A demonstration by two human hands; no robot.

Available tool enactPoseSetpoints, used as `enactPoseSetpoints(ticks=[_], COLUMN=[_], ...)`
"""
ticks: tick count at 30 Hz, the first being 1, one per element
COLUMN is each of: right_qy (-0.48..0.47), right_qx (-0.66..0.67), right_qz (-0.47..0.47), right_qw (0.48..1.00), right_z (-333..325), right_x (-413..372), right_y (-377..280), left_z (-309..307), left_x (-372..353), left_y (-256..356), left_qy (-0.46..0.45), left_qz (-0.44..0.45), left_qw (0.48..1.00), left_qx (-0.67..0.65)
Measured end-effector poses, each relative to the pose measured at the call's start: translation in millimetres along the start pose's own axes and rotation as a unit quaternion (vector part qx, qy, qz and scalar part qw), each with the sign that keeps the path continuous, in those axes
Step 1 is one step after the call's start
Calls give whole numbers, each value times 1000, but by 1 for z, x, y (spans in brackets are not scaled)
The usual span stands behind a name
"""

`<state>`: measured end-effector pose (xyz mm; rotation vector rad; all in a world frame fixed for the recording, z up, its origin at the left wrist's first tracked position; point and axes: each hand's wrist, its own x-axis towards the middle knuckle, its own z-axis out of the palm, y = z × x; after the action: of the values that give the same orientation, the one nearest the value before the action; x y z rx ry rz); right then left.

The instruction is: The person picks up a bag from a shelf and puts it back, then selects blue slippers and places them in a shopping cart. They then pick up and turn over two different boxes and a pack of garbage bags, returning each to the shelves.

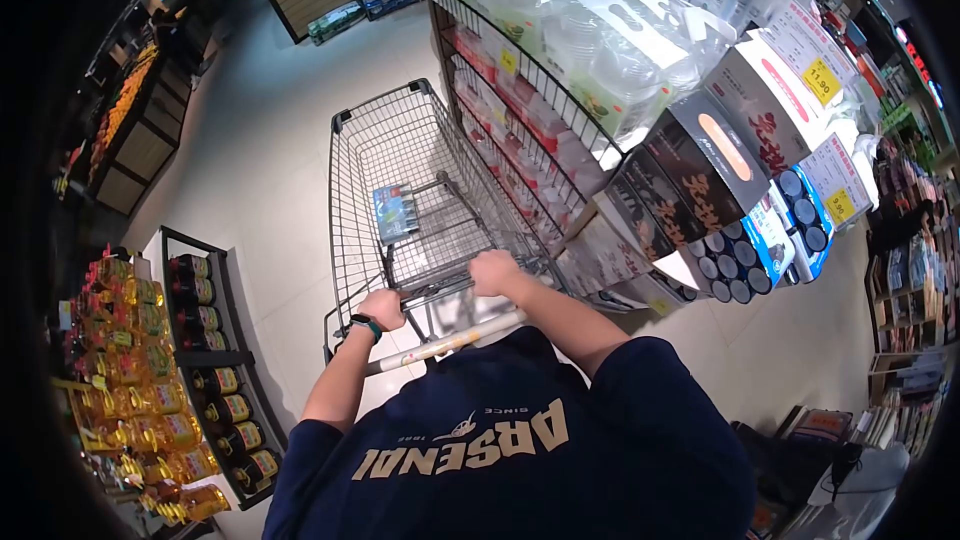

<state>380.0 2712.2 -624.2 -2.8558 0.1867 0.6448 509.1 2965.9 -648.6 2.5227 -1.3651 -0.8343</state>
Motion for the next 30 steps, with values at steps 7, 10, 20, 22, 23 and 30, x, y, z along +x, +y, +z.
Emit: enactPoseSetpoints(ticks=[7,10,20,22,23,30], right_qy=[46,27,21,19,31,32], right_qx=[-24,-13,-7,-13,-10,3], right_qz=[6,22,0,-4,-7,3], right_qw=[999,999,1000,1000,999,999], right_z=[-13,-21,-51,-56,-55,-76], right_x=[52,71,136,156,167,250], right_y=[-10,-14,-25,-24,-23,-23], left_z=[-24,-32,-65,-75,-79,-117], left_x=[24,35,73,84,90,141], left_y=[-45,-62,-112,-125,-133,-198], left_qy=[39,46,65,60,66,59], left_qz=[15,19,12,7,6,-7], left_qw=[999,998,997,997,997,995], left_qx=[18,35,44,43,43,78])
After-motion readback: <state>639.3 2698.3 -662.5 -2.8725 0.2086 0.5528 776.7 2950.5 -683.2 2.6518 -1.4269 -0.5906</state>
